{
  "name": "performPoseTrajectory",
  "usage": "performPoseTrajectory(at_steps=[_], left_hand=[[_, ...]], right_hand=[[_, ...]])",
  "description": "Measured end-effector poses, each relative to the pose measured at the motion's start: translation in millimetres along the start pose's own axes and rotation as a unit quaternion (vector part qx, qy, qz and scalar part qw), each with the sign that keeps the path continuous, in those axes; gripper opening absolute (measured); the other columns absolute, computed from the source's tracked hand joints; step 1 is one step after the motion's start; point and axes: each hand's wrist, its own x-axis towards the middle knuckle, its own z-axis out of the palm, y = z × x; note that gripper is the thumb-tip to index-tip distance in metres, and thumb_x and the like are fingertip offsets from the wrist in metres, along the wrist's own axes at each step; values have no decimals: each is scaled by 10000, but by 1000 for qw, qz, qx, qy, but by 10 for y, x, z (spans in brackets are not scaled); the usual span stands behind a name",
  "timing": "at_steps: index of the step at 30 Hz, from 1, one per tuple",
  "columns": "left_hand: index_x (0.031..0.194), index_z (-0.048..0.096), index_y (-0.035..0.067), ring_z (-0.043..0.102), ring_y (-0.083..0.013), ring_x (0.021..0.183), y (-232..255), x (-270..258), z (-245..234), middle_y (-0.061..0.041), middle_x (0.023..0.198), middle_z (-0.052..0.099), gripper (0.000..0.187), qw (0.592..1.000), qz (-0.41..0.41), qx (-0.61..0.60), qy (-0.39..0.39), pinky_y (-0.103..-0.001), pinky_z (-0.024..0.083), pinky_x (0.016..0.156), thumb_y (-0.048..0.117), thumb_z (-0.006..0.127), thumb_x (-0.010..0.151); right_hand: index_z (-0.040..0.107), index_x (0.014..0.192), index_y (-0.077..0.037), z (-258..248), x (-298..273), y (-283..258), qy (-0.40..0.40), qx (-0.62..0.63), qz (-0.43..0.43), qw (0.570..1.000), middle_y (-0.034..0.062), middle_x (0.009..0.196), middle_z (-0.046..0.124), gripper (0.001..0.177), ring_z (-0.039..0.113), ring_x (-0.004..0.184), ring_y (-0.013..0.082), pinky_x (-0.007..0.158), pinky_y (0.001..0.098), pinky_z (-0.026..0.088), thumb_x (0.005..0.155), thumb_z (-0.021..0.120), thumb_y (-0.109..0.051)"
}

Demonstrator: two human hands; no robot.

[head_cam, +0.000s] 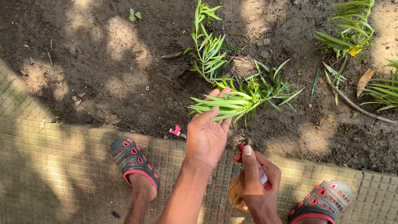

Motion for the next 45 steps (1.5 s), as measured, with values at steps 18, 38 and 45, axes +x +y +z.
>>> performPoseTrajectory(at_steps=[18,38,45], left_hand=[[1576,359,49,477,-285,1392,-70,106,62,-166,1513,523,653,1000,-5,12,19,-472,334,1196,191,591,982],[1421,522,43,511,-289,1359,-179,210,13,-140,1450,580,534,987,-4,-148,56,-494,350,1175,271,637,952],[1310,561,7,593,-303,1240,-185,269,-132,-167,1334,643,427,988,-16,-140,65,-473,412,1142,244,629,962]], right_hand=[[777,833,-25,-26,32,-103,-60,-58,-53,995,-41,461,499,376,411,396,32,393,245,294,964,611,-335],[784,821,-17,-82,18,-60,-14,-81,-55,995,-24,479,521,357,439,412,49,412,256,302,975,634,-302],[778,877,-46,-17,49,-187,-2,-115,-102,988,-36,469,499,318,404,428,35,416,265,293,966,620,-307]])
